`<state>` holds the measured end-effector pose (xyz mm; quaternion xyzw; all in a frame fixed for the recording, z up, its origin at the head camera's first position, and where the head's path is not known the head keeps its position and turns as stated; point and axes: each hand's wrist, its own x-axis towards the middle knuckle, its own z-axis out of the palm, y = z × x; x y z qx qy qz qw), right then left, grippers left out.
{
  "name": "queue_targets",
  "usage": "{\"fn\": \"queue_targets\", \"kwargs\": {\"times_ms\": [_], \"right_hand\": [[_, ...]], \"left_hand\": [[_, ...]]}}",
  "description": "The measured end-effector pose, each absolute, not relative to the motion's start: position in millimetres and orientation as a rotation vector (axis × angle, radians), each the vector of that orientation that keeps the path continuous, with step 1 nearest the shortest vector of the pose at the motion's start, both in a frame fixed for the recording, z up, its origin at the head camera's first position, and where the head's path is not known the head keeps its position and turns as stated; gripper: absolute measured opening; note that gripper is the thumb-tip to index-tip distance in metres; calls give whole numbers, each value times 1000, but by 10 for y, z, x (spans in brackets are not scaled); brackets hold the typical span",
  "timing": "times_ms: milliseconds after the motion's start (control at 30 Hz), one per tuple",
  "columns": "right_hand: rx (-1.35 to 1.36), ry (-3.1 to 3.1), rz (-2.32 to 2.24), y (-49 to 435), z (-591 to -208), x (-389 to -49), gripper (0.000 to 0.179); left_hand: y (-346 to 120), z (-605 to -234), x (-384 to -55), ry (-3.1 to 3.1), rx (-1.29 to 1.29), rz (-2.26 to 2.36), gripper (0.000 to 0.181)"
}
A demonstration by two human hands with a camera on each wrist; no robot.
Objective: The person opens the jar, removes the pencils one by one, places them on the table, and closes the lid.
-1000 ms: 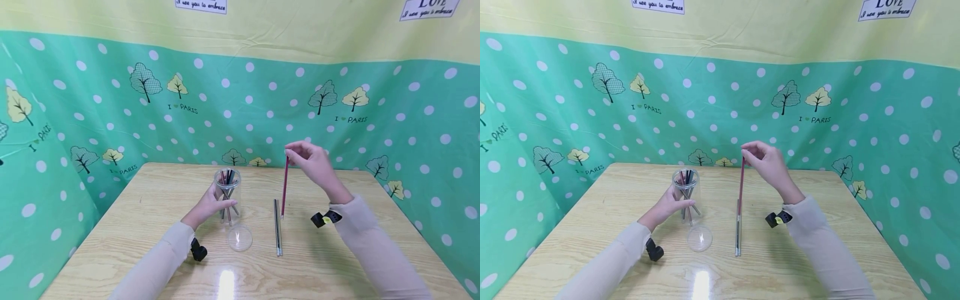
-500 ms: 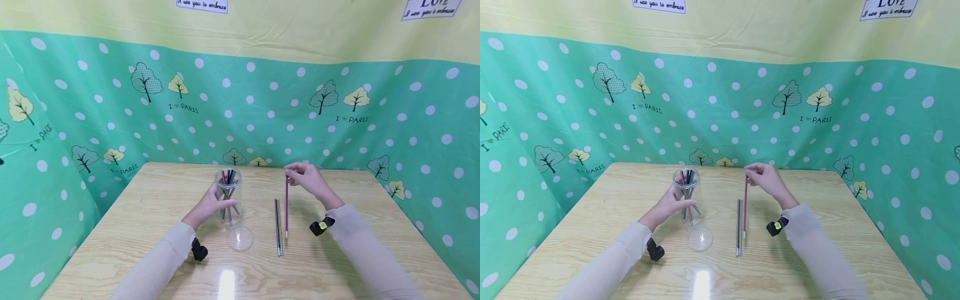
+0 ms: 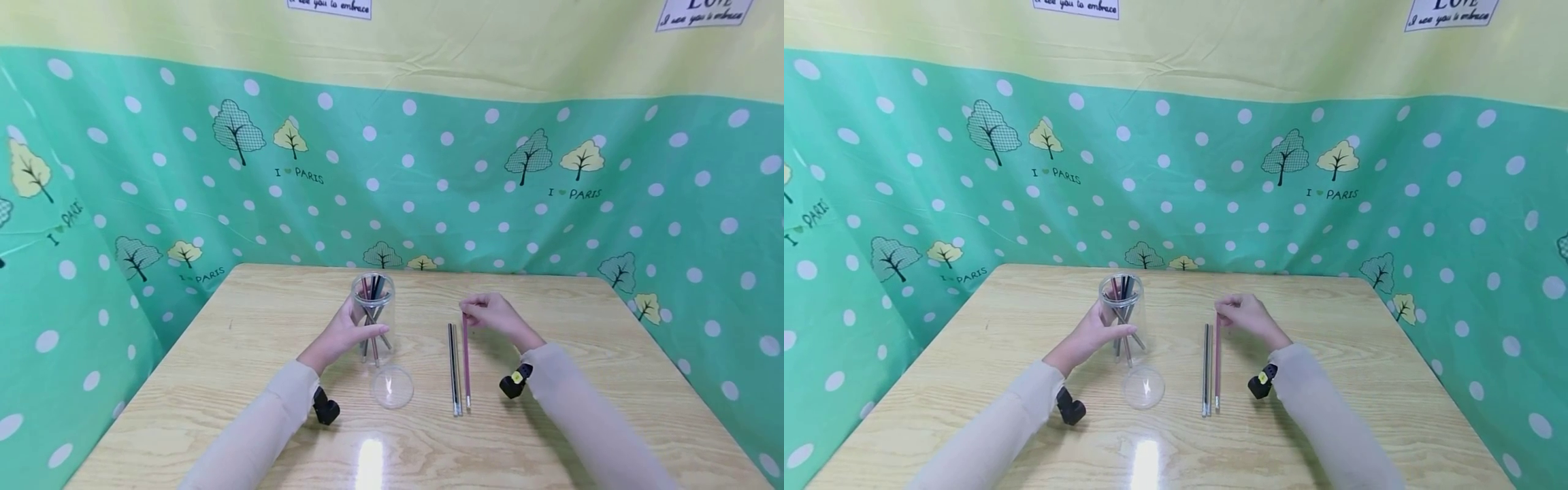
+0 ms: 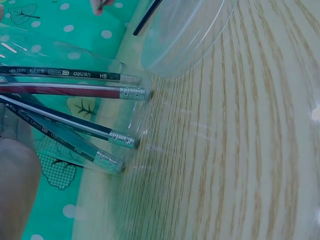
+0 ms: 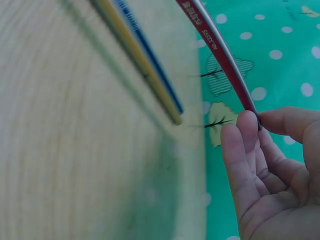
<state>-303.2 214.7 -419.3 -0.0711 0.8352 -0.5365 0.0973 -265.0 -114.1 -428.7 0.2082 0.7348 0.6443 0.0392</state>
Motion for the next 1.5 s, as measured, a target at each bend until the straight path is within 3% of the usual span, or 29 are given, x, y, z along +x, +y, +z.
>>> {"fn": "queue_targets", "kwargs": {"times_ms": [467,933,1500], "right_hand": [[-71,2467,-1499,2134,-4511,-3086,28],[-84,2473,-1482,2112,-4546,-3106,23],[-62,2500,-1423,2077,-4564,-3141,21]], "left_hand": [[-1133,-4020,-2482,2234,616,1952,83],[-1149,-4270,-2640,2261,567,1958,89],[-1154,-4292,-2646,2260,622,1969,86]]}}
